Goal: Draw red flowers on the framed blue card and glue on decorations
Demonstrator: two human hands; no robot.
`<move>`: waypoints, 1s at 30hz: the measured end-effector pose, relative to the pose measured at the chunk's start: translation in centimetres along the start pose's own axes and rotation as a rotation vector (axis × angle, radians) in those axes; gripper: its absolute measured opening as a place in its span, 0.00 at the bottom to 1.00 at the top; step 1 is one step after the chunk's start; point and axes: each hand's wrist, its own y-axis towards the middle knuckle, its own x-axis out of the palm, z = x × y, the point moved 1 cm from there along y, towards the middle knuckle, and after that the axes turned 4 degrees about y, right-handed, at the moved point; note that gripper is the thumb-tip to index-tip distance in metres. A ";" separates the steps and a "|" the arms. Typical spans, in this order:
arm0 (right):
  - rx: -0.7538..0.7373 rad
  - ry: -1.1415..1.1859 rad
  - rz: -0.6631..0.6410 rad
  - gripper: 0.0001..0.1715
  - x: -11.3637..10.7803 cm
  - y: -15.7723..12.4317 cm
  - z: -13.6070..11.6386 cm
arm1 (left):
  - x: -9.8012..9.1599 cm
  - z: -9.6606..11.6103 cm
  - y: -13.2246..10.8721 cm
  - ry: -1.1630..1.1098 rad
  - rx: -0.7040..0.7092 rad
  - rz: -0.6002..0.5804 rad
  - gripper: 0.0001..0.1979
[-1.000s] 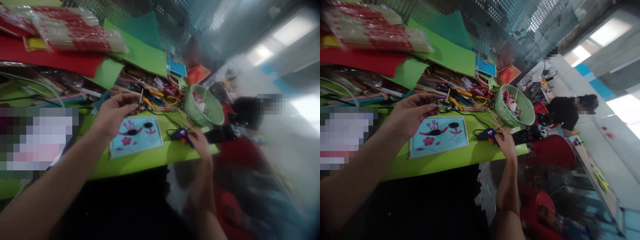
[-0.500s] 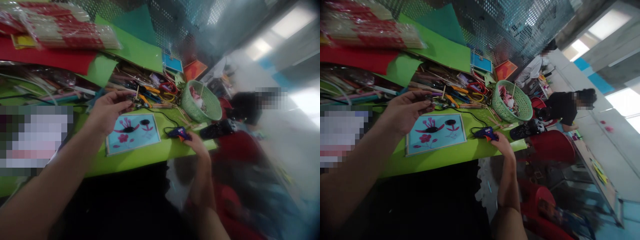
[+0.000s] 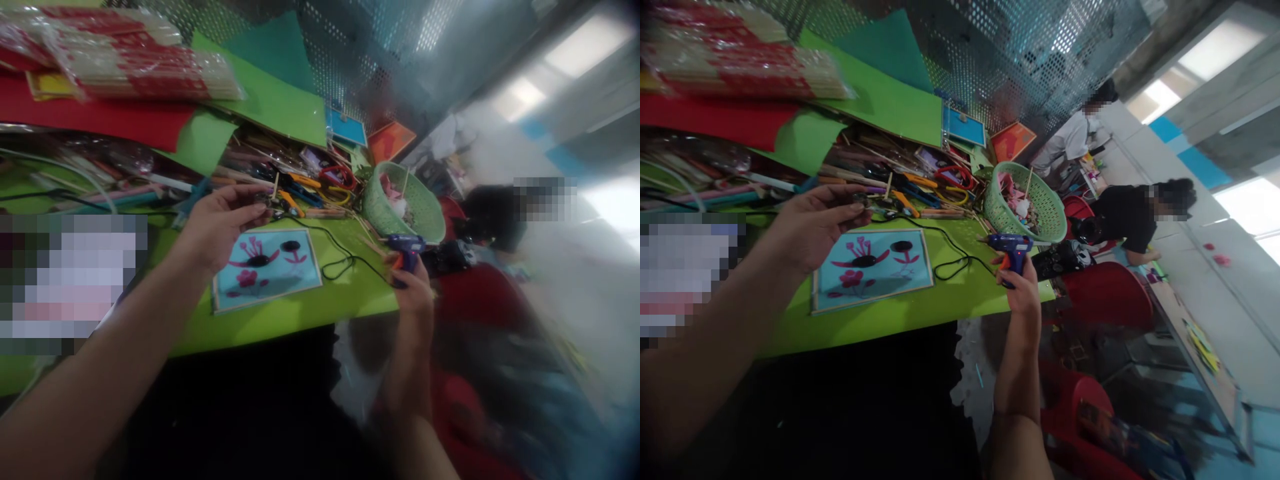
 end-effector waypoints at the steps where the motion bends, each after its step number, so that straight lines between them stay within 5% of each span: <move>1: -0.019 0.018 0.011 0.17 0.3 0.2 -0.3 | 0.0 -0.1 0.0 -0.007 -0.003 -0.002 0.17; 4: -0.014 0.102 -0.069 0.12 1.4 0.7 -0.9 | 0.2 -0.1 -0.2 -0.018 -0.025 -0.027 0.19; 9: 0.109 0.160 -0.290 0.19 4.9 1.8 -1.7 | 0.4 -0.2 -0.3 -0.011 -0.035 -0.051 0.23; 16: 0.006 0.055 -0.457 0.21 10.1 5.0 -3.5 | 0.0 -0.1 -0.1 0.000 -0.014 -0.041 0.23; 20: -0.005 0.038 -0.535 0.21 12.2 5.7 -2.4 | -0.1 -0.1 -0.1 0.004 -0.016 -0.014 0.21; 30: 0.042 0.038 -0.594 0.20 12.4 4.7 1.0 | 0.3 -0.2 -0.2 0.067 -0.062 0.029 0.21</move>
